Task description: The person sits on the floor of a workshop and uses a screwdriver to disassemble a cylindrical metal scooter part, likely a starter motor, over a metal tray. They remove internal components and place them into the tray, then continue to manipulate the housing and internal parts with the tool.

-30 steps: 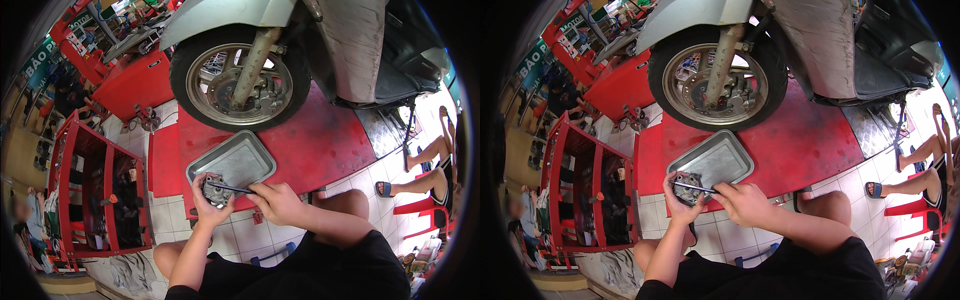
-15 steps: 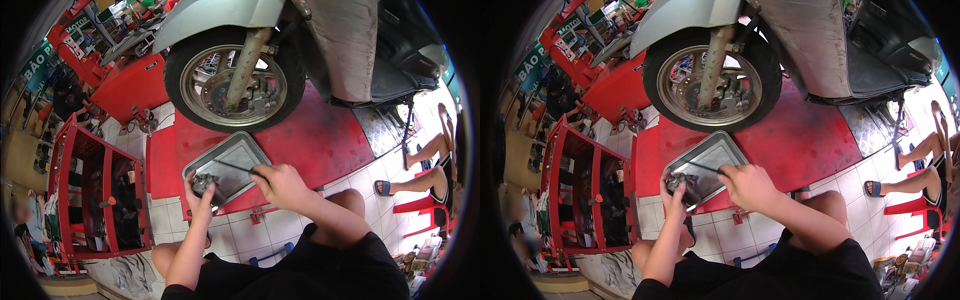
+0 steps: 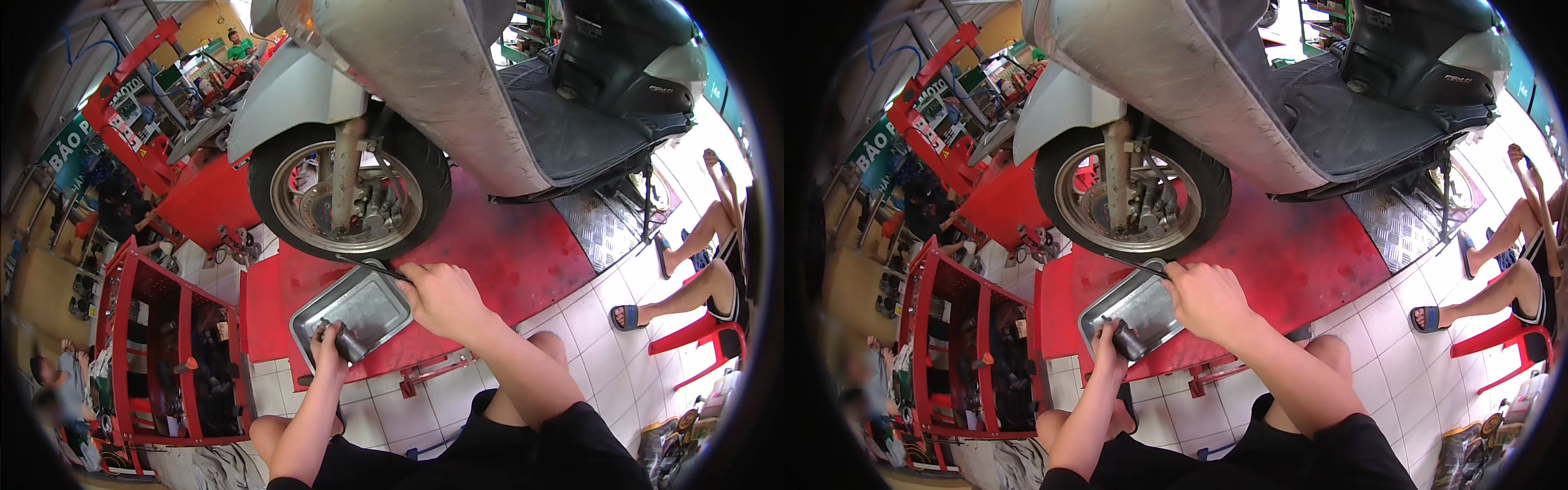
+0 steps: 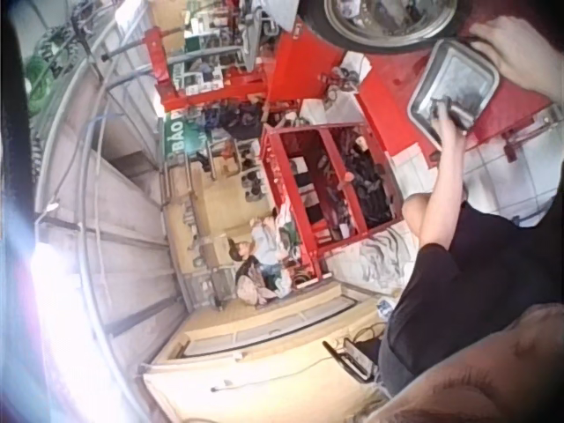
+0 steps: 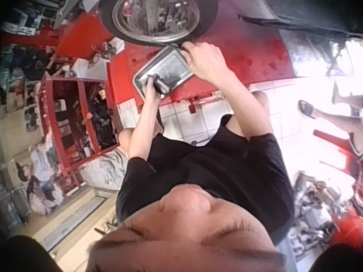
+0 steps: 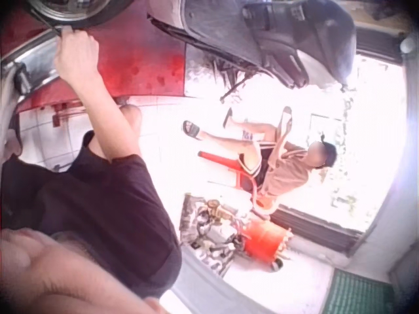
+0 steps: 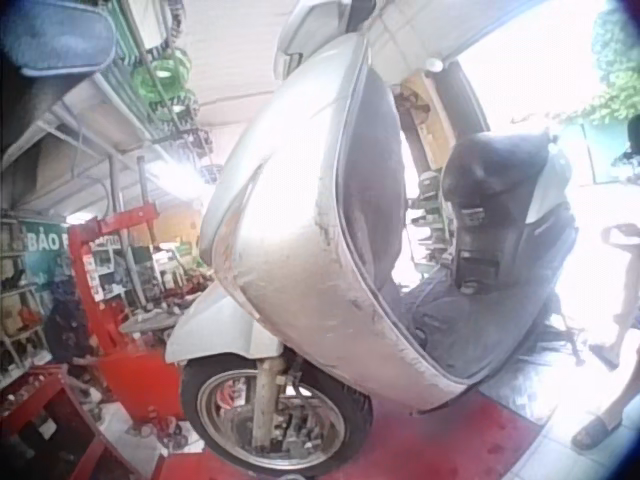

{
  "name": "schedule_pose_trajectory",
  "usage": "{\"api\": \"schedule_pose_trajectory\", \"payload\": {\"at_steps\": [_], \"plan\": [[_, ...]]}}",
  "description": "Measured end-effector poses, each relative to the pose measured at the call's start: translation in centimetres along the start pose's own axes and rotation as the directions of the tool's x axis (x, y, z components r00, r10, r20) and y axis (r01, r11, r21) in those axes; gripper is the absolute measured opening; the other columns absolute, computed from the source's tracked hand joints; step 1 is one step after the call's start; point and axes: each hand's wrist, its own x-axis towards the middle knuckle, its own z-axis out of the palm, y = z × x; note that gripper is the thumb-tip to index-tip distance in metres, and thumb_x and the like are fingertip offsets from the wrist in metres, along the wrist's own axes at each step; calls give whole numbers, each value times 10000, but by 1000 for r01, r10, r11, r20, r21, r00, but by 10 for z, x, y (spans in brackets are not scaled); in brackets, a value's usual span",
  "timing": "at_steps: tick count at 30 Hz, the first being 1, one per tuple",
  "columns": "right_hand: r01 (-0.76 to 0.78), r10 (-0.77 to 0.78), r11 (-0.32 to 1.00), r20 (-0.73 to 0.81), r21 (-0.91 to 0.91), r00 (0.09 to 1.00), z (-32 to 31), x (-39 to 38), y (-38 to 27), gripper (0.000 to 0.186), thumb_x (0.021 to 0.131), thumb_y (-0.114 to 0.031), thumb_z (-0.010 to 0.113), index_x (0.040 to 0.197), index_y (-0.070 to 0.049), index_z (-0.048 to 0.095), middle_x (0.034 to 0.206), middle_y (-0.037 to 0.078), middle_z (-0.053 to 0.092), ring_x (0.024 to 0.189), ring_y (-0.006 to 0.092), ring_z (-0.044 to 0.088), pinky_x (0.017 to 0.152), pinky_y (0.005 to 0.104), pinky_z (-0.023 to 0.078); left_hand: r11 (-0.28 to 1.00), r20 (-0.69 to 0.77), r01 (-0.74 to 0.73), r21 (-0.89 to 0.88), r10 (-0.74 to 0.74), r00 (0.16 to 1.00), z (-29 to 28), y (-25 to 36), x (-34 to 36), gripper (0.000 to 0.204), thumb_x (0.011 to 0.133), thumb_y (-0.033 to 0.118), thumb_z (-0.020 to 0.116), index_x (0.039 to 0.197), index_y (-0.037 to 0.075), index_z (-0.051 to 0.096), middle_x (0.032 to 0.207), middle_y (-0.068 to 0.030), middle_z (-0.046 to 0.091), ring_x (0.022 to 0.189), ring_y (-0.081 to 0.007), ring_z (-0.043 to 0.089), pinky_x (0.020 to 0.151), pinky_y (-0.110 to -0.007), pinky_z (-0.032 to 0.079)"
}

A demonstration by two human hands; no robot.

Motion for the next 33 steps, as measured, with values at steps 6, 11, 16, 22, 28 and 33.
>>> {"api": "schedule_pose_trajectory", "payload": {"at_steps": [6, 11, 16, 22, 28, 33], "plan": [[-4, 4, 999, -8, 36, 1000, -5, -4, 7, 175, 939, -188, 614, 983, -23, 647, 746, 226, 680, 731, 442, 682, 655, 548, 532, 971, -154, 229, 75, -215, 964, 51, -14, 63, 279, 871, 272, 748, 1032, 86, 615, 897, -85, 602, 760, -279, 623, 709, -488, 583], [-40, 40, 999, 37, 9, 999, -5, -6, 15, 192, 931, -205, 624, 996, -35, 684, 779, 220, 689, 759, 434, 685, 678, 539, 535, 968, -249, 232, 98, -201, 947, 90, -24, 83, 528, 820, 204, 814, 1197, -51, 545, 1112, -175, 656, 906, -336, 698, 798, -571, 581], [-74, 70, 995, 59, 60, 996, -18, -13, 20, 184, 929, -193, 627, 968, -20, 677, 769, 220, 684, 745, 436, 675, 657, 536, 521, 968, -288, 143, 208, -80, 954, 106, -44, 103, 508, 826, 211, 844, 1135, -107, 598, 1088, -186, 684, 883, -312, 711, 758, -492, 593], [-78, 75, 995, 51, 59, 996, -21, -19, 22, 183, 933, -186, 623, 975, -17, 680, 758, 214, 682, 741, 437, 671, 661, 533, 520, 896, -324, 181, 405, -44, 945, 107, -55, 116, 616, 809, 335, 880, 1168, -91, 618, 1109, -184, 691, 878, -295, 703, 759, -464, 588], [-74, 72, 996, 40, 51, 997, -23, -18, 29, 196, 919, -160, 623, 1015, -2, 686, 750, 234, 684, 726, 421, 695, 646, 521, 534, 869, -274, 218, 444, -100, 957, 98, -57, 143, 588, 861, 351, 833, 1192, -80, 610, 1141, -186, 681, 889, -312, 704, 762, -472, 589], [-59, 58, 997, 27, 51, 998, -20, -18, 26, 188, 913, -158, 631, 1007, -4, 686, 745, 234, 683, 730, 423, 694, 658, 523, 537, 871, -291, 253, 422, -134, 947, 75, -55, 174, 619, 878, 374, 810, 1238, -82, 597, 1155, -194, 678, 891, -318, 707, 750, -483, 596]]}}
